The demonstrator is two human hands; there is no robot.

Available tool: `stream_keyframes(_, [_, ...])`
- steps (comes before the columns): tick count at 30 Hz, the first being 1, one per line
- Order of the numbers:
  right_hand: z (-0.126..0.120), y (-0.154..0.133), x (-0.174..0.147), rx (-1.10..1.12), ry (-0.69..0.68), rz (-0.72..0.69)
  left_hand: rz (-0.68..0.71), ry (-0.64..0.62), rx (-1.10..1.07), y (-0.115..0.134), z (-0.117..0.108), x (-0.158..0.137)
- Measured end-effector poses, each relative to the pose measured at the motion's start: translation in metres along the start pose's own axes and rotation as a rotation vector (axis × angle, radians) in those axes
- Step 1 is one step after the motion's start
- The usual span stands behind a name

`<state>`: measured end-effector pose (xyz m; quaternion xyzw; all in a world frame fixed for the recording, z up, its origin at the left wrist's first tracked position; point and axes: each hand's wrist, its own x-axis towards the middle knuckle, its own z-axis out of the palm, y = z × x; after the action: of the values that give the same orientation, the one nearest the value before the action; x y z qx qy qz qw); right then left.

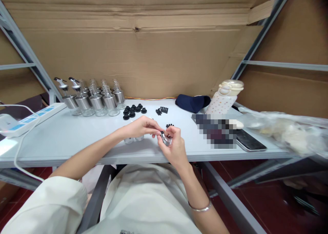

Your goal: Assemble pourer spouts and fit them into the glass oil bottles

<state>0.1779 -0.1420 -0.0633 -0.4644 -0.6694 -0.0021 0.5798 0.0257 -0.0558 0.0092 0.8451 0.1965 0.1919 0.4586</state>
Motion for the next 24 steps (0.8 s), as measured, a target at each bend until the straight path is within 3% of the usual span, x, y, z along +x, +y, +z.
stream_keyframes(14, [-0.0018, 0.0025, -0.0007, -0.107, -0.042, -0.118, 0.057, 0.021, 0.054, -0.0031, 0.0001, 0.0005])
stream_keyframes(20, [0.0015, 0.0005, -0.0011, -0.091, 0.038, -0.093, 0.085, -0.003, 0.083, -0.0017, 0.0003, -0.0001])
stream_keyframes(24, [0.0029, -0.0004, -0.002, -0.053, 0.068, -0.038, 0.034, -0.032, -0.03, 0.0017, 0.0011, -0.0011])
